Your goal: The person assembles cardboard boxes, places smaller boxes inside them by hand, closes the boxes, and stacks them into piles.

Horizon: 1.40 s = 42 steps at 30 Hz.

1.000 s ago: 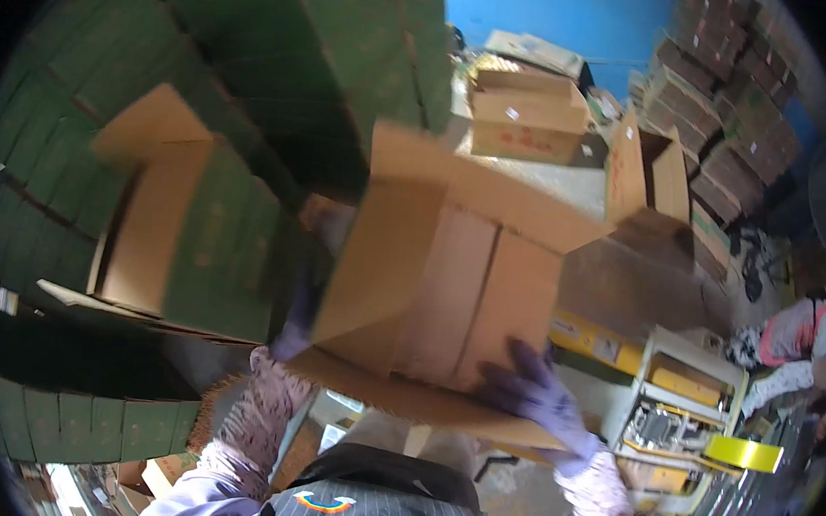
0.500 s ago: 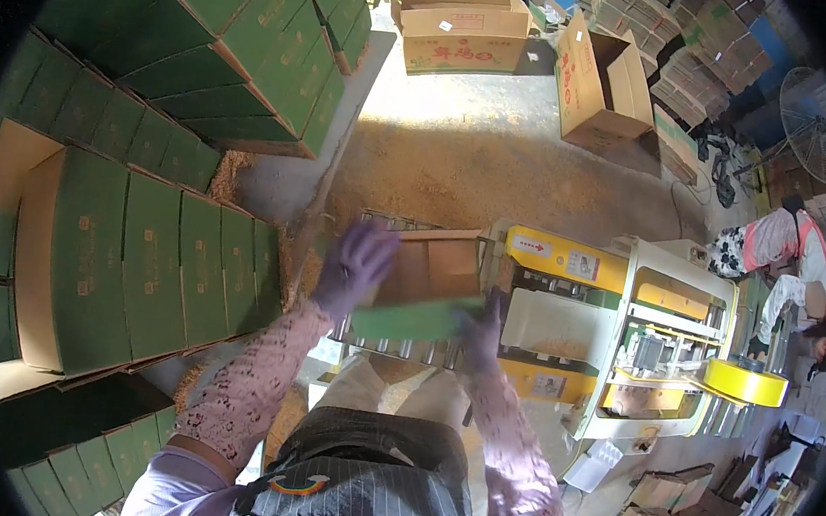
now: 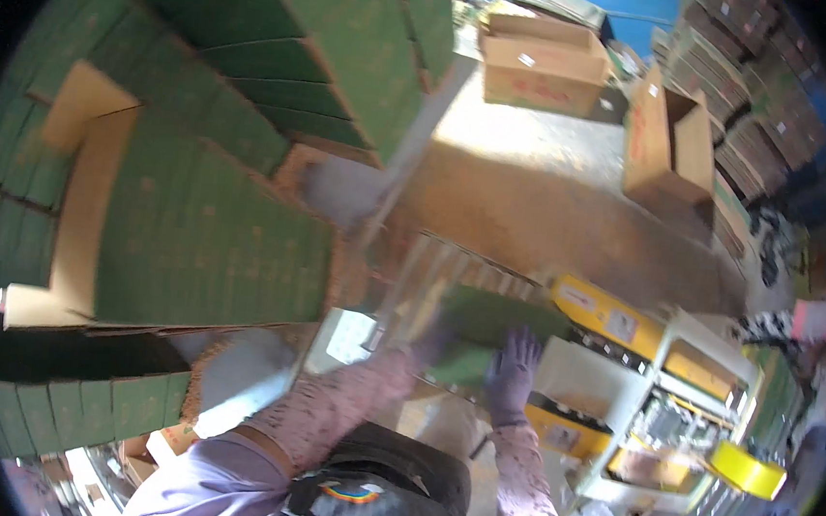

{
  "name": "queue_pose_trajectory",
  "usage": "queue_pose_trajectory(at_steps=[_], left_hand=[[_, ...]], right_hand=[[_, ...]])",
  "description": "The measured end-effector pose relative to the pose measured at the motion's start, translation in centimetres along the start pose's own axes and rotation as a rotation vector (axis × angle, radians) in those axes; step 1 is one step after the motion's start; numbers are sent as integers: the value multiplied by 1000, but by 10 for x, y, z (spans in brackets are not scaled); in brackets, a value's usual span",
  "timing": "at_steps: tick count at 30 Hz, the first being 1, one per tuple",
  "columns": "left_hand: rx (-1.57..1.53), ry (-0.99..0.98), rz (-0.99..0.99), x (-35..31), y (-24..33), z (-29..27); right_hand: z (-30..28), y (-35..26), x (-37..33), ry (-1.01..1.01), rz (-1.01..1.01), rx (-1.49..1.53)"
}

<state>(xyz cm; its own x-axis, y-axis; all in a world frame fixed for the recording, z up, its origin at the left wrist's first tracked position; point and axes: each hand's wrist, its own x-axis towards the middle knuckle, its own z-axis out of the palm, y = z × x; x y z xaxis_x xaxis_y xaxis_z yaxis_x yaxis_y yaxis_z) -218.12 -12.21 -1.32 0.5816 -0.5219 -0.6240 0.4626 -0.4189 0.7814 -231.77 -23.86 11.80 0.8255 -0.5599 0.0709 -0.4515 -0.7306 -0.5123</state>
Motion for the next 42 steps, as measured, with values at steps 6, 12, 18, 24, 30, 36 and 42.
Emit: queue_pose_trajectory(at_steps=[6,12,18,24,30,36,42], left_hand=[[-633,-188,376,-121,155,-40],[-758,-237,689,-206,298,-98],[-583,-295,495,-139,241,-61],[-283,-470,213,-67,130,14],[-516,-421,321,-182,193,-68],[-579,-293,500,-227,235,-131],[-478,-300,289,-167,213,-116]], right_hand=[[-139,-268,102,45,-762,613],[-182,-408,107,-154,-1084,428],[-162,-404,83,82,-1048,526],[-156,-405,83,47,-1006,539],[-182,-389,86,67,-963,467],[-258,-234,68,-28,-940,533],[-206,-33,-14,-329,-725,-142]])
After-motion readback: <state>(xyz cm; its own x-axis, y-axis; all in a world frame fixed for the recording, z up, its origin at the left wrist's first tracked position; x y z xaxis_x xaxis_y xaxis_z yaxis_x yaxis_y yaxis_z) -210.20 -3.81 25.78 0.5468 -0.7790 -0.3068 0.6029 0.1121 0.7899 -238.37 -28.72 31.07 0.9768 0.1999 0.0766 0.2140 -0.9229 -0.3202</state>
